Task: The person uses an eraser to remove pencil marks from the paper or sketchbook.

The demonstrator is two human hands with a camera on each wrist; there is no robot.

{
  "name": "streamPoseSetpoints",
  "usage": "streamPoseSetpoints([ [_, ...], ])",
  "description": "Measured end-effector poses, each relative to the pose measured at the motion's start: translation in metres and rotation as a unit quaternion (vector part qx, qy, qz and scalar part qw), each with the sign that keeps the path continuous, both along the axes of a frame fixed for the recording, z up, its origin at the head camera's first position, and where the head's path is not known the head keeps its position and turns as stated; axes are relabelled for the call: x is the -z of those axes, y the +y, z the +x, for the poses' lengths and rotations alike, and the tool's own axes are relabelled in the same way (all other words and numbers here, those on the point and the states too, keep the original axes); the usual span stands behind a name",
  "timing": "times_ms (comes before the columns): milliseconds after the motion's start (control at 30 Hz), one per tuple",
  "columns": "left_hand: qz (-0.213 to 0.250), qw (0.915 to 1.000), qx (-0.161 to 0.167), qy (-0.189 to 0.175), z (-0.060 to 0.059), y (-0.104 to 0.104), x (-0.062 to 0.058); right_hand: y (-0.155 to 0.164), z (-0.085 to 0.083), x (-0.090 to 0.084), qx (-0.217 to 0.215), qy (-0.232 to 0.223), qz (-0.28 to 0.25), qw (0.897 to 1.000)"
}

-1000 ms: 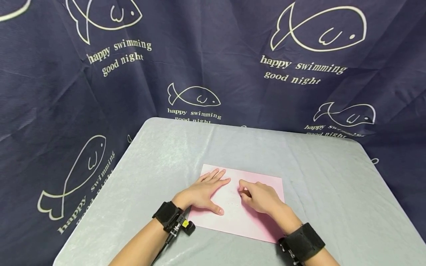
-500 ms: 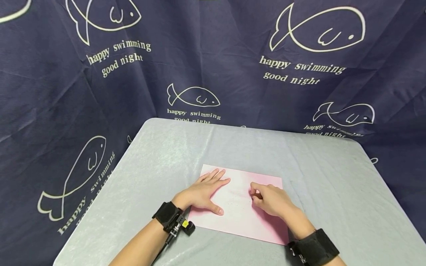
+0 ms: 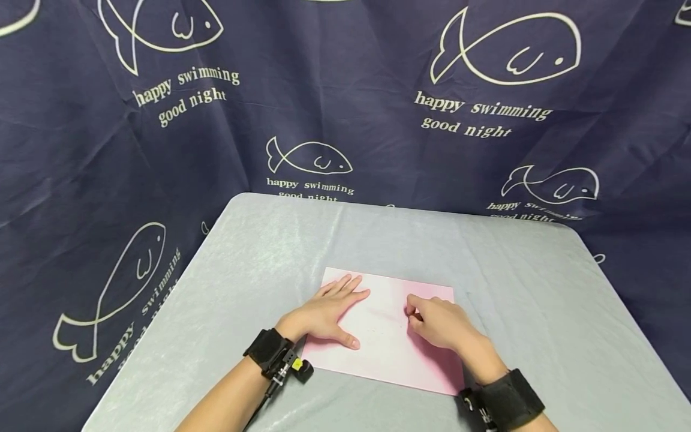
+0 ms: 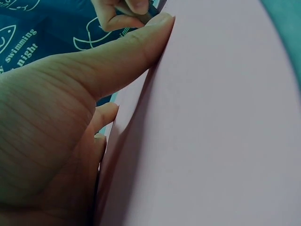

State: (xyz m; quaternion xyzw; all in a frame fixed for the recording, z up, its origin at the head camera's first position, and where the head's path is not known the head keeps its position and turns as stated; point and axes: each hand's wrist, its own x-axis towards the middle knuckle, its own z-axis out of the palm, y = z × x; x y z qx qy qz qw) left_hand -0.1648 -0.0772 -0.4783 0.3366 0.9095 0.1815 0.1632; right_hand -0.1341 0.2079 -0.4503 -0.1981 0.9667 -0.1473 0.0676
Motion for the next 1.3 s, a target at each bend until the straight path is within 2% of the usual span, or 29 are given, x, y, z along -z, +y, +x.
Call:
streamPoseSetpoints([
  [100, -0.001, 1.0, -0.001, 0.004, 0.0, -0.001, 0.001, -0.009, -0.005, 0.002, -0.004, 0.01, -0.011, 1.0],
  [200, -0.002, 1.0, -0.001, 0.006, 0.0, -0.001, 0.001, -0.019, -0.01, 0.003, -0.021, 0.016, -0.045, 0.999],
  [367, -0.005, 1.0, -0.001, -0.002, 0.0, -0.002, 0.001, -0.039, -0.019, 0.003, -0.082, 0.03, -0.086, 0.992],
  [500, -0.011, 0.9999, -0.005, -0.009, 0.0, -0.002, 0.0, -0.056, -0.026, 0.006, -0.12, 0.053, -0.082, 0.988],
  [600, -0.017, 0.9998, -0.007, -0.012, 0.0, -0.003, -0.001, -0.064, -0.03, 0.011, -0.133, 0.075, -0.063, 0.986],
  [833, -0.008, 0.9999, -0.007, -0.01, 0.001, -0.003, -0.001, -0.064, -0.034, 0.013, -0.127, 0.07, -0.037, 0.989],
  [1300, -0.006, 1.0, -0.006, -0.003, 0.0, -0.003, 0.0, -0.041, -0.024, 0.009, -0.077, 0.055, -0.041, 0.995],
])
